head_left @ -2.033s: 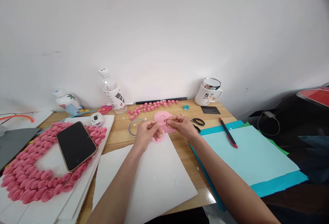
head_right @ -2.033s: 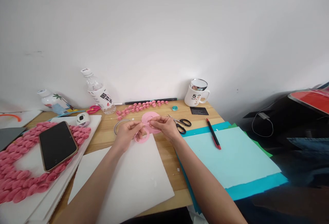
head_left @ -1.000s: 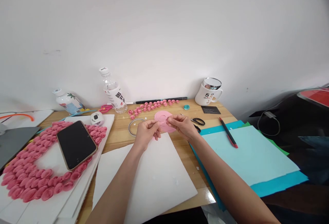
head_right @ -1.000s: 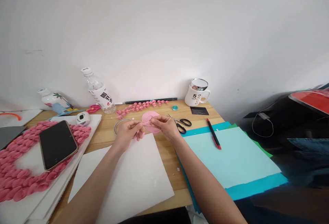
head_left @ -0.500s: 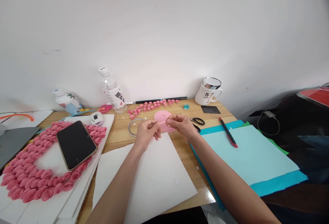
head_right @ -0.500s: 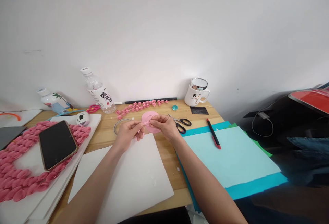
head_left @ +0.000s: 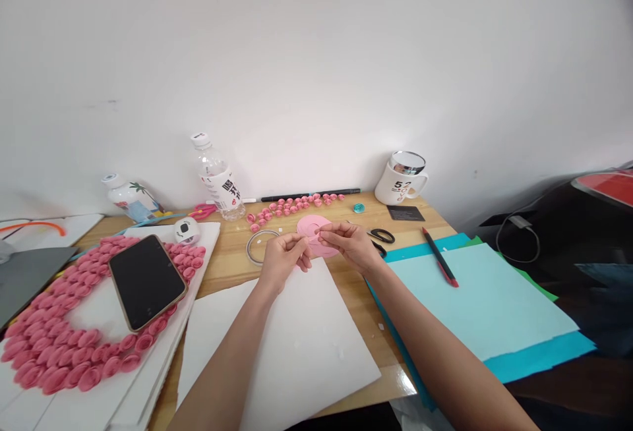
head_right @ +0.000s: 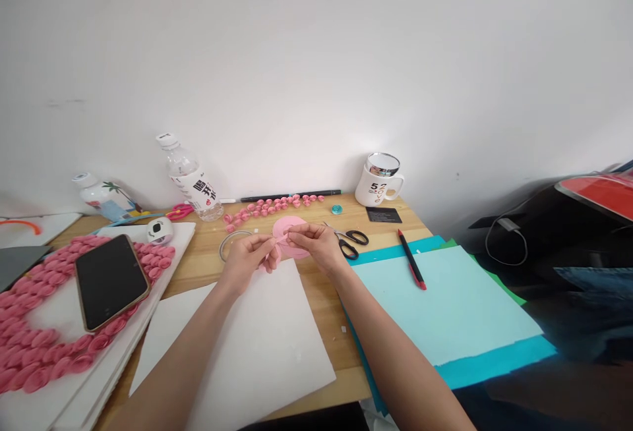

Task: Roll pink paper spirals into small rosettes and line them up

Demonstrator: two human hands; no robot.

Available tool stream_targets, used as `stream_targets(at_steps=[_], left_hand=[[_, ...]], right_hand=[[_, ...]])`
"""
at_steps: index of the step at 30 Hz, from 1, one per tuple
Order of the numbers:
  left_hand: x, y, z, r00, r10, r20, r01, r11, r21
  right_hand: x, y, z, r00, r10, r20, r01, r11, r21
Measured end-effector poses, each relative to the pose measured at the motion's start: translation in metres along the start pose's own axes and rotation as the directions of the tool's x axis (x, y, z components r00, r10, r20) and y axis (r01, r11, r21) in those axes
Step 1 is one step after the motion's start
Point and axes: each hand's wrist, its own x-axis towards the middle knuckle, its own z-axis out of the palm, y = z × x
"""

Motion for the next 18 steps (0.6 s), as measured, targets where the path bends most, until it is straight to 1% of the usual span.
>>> stream_targets(at_steps=[6, 10, 12, 15, 18], left_hand=[[-0.0018, 0.0009, 0.0028, 1.000, -0.020, 0.008, 0.020, 1.000, -0.011], [-0.0014, -0.0012, 0.0024, 1.000, -0.021, 0.014, 0.021, 1.000, -0.011], [-0.0007, -0.0022, 0.0017, 1.000, -0.020, 0.013, 0.020, 1.000, -0.009], [0.0001, -0.0028, 0.0009, 1.000, -0.010, -0.002, 0.010, 1.000, -0.003], [0.0001, -0.0029, 0.0005, 1.000, 0.011, -0.029, -0.011, 1.000, 0.023]], right_hand=[[-0.0008, 0.0008, 0.0009, 1.000, -0.021, 0.020, 0.021, 0.999, -0.028], [-0.0002, 0.0033, 0.0009, 0.999, -0.043, -0.018, 0.043, 0.998, -0.045], [0.0001, 0.0037, 0.0013, 0.999, -0.040, -0.015, 0.040, 0.998, -0.040], [0.0007, 0.0039, 0.0017, 0.999, -0.026, 0.026, 0.027, 0.999, -0.033], [0.0010, 0.0044, 0.0012, 1.000, -0.012, 0.018, 0.012, 1.000, -0.022]])
